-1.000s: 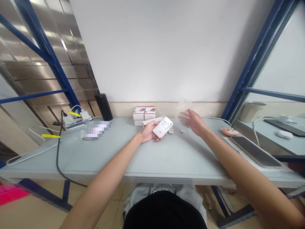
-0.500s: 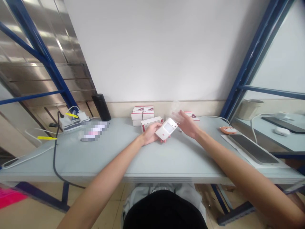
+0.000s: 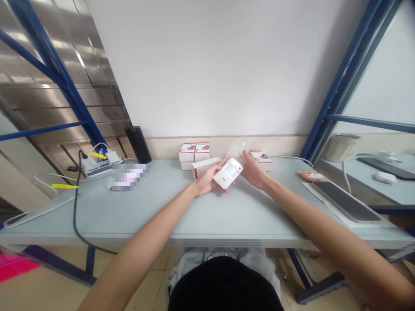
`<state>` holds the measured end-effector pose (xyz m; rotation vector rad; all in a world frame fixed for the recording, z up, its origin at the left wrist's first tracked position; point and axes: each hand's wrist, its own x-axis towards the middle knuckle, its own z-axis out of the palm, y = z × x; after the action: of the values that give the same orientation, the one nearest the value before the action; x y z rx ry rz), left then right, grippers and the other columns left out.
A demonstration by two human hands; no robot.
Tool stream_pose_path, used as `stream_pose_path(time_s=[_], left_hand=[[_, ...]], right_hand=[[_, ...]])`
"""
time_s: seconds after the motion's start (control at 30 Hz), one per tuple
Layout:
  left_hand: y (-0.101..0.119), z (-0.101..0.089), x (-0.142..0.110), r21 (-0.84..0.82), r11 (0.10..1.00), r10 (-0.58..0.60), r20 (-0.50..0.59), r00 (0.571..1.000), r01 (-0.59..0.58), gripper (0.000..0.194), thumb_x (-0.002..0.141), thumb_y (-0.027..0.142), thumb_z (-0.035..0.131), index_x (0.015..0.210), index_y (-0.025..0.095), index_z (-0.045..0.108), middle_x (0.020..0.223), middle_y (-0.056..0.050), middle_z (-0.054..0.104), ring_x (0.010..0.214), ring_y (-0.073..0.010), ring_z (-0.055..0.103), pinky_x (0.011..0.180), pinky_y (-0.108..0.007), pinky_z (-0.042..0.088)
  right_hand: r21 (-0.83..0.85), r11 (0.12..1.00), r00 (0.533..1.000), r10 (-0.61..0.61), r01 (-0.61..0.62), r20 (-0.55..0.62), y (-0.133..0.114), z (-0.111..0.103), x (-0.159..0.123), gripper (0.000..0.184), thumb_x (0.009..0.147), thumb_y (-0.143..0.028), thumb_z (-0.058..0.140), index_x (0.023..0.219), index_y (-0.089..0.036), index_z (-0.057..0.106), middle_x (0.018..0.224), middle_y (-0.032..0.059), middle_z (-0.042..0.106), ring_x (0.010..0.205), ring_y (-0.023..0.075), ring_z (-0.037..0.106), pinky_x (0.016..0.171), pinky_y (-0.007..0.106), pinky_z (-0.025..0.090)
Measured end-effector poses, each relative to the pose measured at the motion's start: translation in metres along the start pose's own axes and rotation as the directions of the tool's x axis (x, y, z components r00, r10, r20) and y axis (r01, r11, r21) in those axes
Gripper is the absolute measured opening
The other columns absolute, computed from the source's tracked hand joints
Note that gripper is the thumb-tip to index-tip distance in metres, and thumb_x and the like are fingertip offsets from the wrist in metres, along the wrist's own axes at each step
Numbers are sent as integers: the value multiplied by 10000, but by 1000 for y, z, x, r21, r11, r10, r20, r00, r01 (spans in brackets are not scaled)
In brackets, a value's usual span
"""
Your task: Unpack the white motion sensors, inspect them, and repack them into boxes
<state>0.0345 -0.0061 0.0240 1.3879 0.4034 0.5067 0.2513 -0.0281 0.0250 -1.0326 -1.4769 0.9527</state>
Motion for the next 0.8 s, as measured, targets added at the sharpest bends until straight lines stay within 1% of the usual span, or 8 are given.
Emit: stream_pose_path(time_s=[0.1,0.2,0.33,0.4,0.53,0.67,0.73,0.8], left_hand=[[0,0,-1,28,1000,-5,3,1000,5,833,1061,471,361,1725,286,-106,1098,-153,799,708,-279,782,629,-351,559],[-1,-1,-1,38,999,3,9,1000,-4,821,1084,480,355,1714,316,-146,1135,-160,798,727,-284,797,645,-374,587],[-3,-1,-1,20,999,25,10,1000,-25,802,1103,497,353,1710,346,-147,1185,-165,793,726,-274,800,643,-378,602],[-4,-2,0,7,1000,29,9,1000,-29,800,1104,512,367,1712,361,-130,1238,-171,781,733,-267,801,649,-377,607],[-5,-2,0,-7,999,36,27,999,-36,766,1102,517,389,1720,402,-49,1263,-170,775,776,-286,811,665,-392,614],[-5,-2,0,-32,998,52,59,997,-50,720,1093,505,425,1729,384,110,1270,-185,768,813,-301,812,686,-403,613],[-5,-2,0,-41,997,62,58,996,-60,710,1090,494,439,1726,375,148,1277,-185,764,834,-302,812,701,-402,608],[-5,-1,0,-41,997,64,45,997,-62,701,1088,501,442,1722,372,173,1277,-180,763,851,-305,813,709,-396,599]], right_hand=[[66,995,996,73,-76,45,3,-2,2,789,952,-882,262,1220,-251,654,1113,90,787,960,283,717,869,427,559],[90,991,993,95,-101,66,5,-3,2,750,964,-855,294,1262,-253,628,1232,101,767,1032,296,716,878,424,565],[297,936,982,181,-190,58,4,-3,1,607,1008,-754,379,1266,-259,617,1381,93,716,1129,311,696,908,438,568],[377,898,974,219,-226,61,1,-3,0,552,1029,-708,399,1241,-257,638,1372,86,721,1143,311,686,930,439,560],[401,883,970,222,-244,101,-3,-5,-2,583,1055,-691,361,1194,-247,713,1238,82,767,1116,311,680,935,431,542],[420,877,971,237,-232,41,-3,-7,0,596,1070,-667,334,1127,-246,751,1222,79,777,1139,302,674,938,411,529],[423,877,969,249,-228,7,-2,-7,1,585,1078,-644,322,1112,-251,754,1218,70,782,1146,290,678,953,404,525],[411,884,970,243,-223,4,-1,-6,1,567,1073,-647,336,1098,-260,750,1210,60,786,1143,282,684,963,398,526]])
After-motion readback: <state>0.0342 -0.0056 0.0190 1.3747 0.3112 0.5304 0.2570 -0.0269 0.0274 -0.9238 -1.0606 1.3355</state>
